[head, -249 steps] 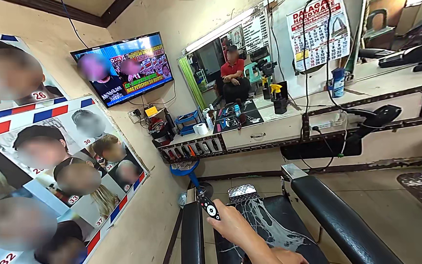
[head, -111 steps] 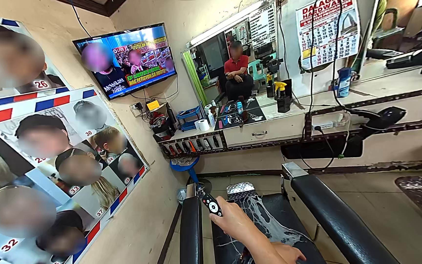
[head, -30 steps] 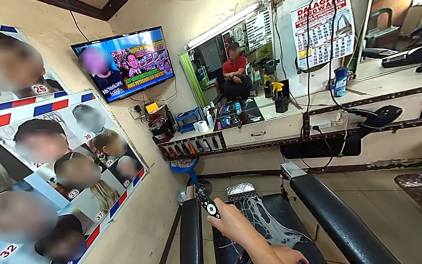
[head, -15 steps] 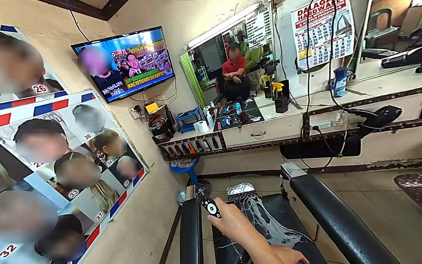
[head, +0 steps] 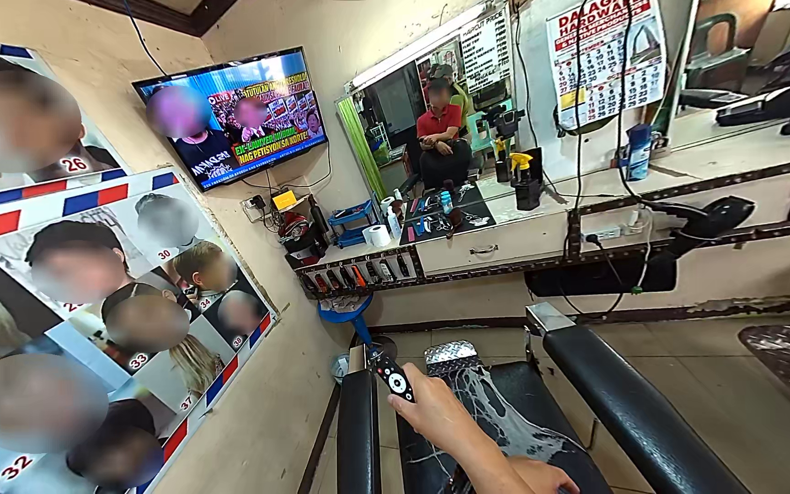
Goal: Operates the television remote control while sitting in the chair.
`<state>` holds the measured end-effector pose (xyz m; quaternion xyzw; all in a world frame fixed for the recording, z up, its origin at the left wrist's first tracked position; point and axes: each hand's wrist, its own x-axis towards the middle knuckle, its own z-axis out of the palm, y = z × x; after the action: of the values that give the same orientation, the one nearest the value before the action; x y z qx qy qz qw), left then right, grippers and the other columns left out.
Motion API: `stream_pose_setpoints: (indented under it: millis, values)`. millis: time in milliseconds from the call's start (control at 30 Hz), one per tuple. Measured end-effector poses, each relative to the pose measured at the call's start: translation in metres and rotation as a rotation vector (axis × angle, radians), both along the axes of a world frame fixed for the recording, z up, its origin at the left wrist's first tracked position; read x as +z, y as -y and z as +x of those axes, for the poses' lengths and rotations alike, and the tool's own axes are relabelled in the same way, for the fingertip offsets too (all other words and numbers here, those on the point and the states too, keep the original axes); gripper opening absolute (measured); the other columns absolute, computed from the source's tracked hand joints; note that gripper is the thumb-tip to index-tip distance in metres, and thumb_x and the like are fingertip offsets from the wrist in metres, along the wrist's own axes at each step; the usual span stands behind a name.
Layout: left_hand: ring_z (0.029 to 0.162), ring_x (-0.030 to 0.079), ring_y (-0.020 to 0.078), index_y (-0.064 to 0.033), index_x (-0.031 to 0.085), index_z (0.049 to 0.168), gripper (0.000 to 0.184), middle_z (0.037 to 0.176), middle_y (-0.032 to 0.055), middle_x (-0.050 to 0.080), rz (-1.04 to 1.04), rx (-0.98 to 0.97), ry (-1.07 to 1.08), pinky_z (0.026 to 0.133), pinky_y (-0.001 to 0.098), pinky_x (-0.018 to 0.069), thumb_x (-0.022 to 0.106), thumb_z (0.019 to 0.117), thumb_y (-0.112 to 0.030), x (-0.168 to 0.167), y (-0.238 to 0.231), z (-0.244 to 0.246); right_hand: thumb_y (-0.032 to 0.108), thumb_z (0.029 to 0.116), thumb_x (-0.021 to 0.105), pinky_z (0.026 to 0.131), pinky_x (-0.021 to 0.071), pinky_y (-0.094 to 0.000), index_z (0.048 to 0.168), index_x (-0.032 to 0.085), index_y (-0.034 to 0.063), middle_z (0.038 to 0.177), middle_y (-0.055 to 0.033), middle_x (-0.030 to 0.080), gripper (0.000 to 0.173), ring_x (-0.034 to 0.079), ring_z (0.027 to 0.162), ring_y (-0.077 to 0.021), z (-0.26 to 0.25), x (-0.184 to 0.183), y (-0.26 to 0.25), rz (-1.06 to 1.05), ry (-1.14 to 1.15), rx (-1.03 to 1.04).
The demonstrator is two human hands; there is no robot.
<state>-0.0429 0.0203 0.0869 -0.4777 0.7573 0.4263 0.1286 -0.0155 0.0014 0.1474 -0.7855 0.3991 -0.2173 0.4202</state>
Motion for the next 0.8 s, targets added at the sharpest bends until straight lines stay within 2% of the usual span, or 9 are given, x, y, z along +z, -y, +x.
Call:
stream_pose_setpoints:
  millis: [200,467,800]
  values:
    - [0.116,0.063,0.0375,0.003,0.045,0.151,0.052,0.129,0.0275,0.064,-0.008,-0.021,0.01,0.107,0.049,0.0439,0.053,0.108,-0.026,-0.0026,0.002,0.0,0.041,0.101,0.062,0.077,0.0584,-0.0449,0.13,0.054,0.0108,0.094,-0.0108,0.069,0.043,0.071,0.081,-0.0252,-0.0001,-0.0005,0.0001,-0.004,0.002,-0.008]
    - [0.108,0.064,0.0362,0.0034,0.045,0.15,0.053,0.125,0.0273,0.065,0.002,-0.019,-0.003,0.102,0.0479,0.0468,0.053,0.1079,-0.027,-0.0078,0.0033,0.0017,0.042,0.1006,0.062,0.076,0.0583,-0.0439,0.127,0.054,0.0109,0.093,-0.0099,0.068,0.041,0.071,0.079,-0.0244,0.0002,-0.0012,0.0001,-0.009,-0.001,0.004]
    - [0.112,0.065,0.037,0.0028,0.044,0.151,0.053,0.128,0.0275,0.064,0.036,-0.007,-0.009,0.103,0.0488,0.0473,0.052,0.1087,-0.027,-0.0072,0.0042,0.002,0.041,0.1008,0.062,0.075,0.0585,-0.0431,0.128,0.054,0.0117,0.093,-0.0098,0.068,0.041,0.07,0.077,-0.0239,0.0005,-0.0023,0.0003,0.014,-0.01,0.026]
